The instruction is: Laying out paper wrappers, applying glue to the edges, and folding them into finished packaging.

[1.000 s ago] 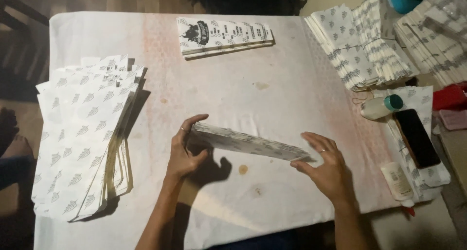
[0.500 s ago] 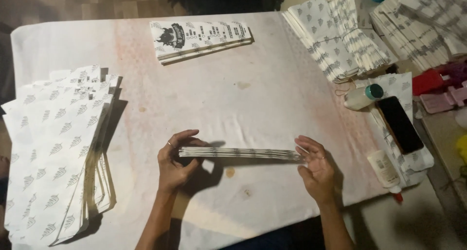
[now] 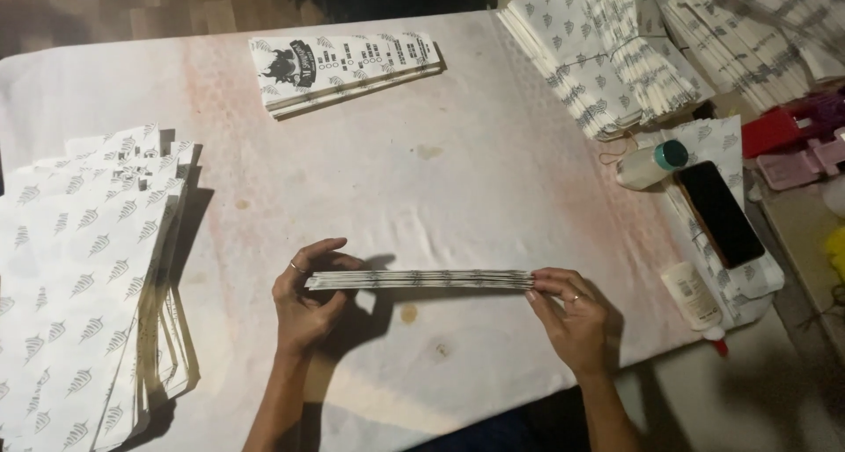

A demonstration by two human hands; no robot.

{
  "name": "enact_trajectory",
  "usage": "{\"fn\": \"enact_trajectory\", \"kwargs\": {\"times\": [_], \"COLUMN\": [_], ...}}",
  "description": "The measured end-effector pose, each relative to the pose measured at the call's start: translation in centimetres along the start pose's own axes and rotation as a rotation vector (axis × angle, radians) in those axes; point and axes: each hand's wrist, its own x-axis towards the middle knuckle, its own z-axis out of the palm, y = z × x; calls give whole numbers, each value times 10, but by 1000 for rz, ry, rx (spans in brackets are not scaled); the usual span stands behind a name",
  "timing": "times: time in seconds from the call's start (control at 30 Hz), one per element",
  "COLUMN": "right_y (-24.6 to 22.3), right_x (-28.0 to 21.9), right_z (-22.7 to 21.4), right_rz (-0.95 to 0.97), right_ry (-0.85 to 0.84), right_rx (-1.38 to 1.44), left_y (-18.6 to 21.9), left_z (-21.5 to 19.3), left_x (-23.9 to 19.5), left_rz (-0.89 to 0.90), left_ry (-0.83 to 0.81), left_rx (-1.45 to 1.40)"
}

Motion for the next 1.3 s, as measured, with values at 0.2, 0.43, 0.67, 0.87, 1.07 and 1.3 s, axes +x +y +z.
{"fn": "enact_trajectory", "kwargs": {"times": [0.2, 0.43, 0.67, 0.87, 1.07, 1.3], "right_y": [23, 25, 22, 25, 35, 35], "right_x": [-4, -5, 1, 1, -4, -3], "right_z": [2, 3, 1, 1, 2, 3], "right_rz": [-20, -49, -42, -50, -30, -20], "right_ry": [7, 32, 24, -12, -16, -10], "right_rx": [41, 109, 122, 189, 201, 210], "left_y": [4, 3, 0, 0, 1, 1], "left_z": [3, 6, 8, 8, 10, 11], "left_x": [1, 0, -1, -2, -3, -2], "left_rz": [40, 38, 74, 76, 32, 10], "left_ry": [-3, -11, -12, -12, -1, 12], "left_rx": [13, 23, -4, 7, 1, 25]}}
